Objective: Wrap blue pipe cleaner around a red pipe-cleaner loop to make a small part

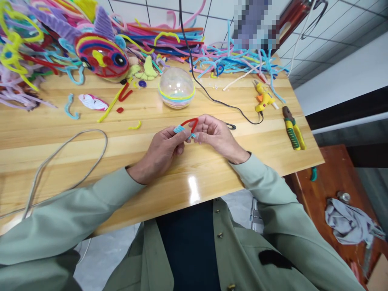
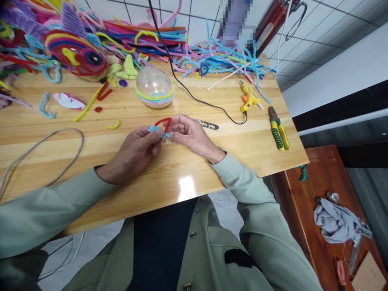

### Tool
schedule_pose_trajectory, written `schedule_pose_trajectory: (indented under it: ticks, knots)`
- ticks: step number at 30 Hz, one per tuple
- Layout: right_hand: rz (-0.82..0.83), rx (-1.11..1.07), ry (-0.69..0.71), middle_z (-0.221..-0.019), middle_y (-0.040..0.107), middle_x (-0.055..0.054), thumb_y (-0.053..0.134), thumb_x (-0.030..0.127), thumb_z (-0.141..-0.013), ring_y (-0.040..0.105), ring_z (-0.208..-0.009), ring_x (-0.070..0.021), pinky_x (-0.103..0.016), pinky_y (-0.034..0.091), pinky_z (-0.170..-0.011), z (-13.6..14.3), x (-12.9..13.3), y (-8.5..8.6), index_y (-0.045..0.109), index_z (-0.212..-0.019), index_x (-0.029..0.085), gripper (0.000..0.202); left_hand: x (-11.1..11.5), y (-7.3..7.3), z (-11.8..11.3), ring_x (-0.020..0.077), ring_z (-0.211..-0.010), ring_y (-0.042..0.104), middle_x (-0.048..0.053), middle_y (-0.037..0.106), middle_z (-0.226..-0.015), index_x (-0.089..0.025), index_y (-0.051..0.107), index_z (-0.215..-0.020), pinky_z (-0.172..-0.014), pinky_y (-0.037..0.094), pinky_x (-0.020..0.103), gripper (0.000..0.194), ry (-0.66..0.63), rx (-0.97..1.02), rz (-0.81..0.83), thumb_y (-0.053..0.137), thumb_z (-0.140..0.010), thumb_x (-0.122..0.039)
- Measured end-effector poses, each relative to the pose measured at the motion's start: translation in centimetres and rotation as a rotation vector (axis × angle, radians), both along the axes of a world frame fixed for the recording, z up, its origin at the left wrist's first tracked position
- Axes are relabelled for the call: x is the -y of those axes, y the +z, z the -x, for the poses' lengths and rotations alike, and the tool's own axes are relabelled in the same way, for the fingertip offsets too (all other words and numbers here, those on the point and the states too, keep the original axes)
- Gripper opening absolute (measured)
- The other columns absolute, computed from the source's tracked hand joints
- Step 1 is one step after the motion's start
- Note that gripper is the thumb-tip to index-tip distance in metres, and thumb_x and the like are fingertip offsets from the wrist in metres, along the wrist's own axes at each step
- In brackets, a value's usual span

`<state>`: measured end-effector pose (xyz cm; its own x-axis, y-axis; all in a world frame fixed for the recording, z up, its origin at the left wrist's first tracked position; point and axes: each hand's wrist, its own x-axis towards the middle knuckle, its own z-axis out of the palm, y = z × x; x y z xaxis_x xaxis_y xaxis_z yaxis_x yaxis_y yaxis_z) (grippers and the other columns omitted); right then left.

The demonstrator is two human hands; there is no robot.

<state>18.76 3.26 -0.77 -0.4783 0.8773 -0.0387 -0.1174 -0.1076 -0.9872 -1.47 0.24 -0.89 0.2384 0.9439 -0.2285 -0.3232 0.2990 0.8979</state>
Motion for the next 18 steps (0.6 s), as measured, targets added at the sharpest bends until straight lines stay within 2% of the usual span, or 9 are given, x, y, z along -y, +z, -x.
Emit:
schedule_pose_trajectory:
  ticks: [7, 11, 18]
  knots:
    - [-0.009, -0.017, 0.021, -0.101, 0.084, -0.001, 0.103, 0.046, -0.088, 0.078, -0.091, -0.0144, -0.028, 0.064, -0.087, -0.06, -0.10, -0.31, 0.075, -0.115, 0.022, 0.046, -0.03, 0.12, -0.04, 0.0098, -0.054, 0.043, -0.001, 0.062, -0.065, -0.021, 0.071, -0.067, -0.051, 0.031, 0.029, 0.059, -0.028, 0.020, 0.004, 0.105, -0.074, -0.068]
    - [-0.013, 0.013, 0.028, -0.100, 0.083, -0.001, 0.104, 0.051, -0.087, 0.077, -0.089, -0.0141, -0.027, 0.064, -0.084, -0.19, -0.20, -0.39, 0.076, -0.114, 0.021, 0.049, -0.03, 0.16, -0.02, 0.0104, -0.053, 0.041, -0.002, 0.057, -0.059, -0.022, 0.071, -0.067, -0.051, 0.032, 0.030, 0.058, -0.051, 0.028, -0.002, 0.104, -0.075, -0.068]
    - [-0.041, -0.016, 0.045, -0.100, 0.085, -0.001, 0.104, 0.048, -0.089, 0.079, -0.090, -0.0135, -0.026, 0.065, -0.085, -0.23, -0.30, -0.53, 0.077, -0.114, 0.020, 0.046, 0.02, 0.22, -0.02, 0.0087, -0.053, 0.043, 0.000, 0.061, -0.063, -0.019, 0.073, -0.069, -0.050, 0.033, 0.027, 0.057, -0.058, 0.064, 0.019, 0.107, -0.072, -0.066]
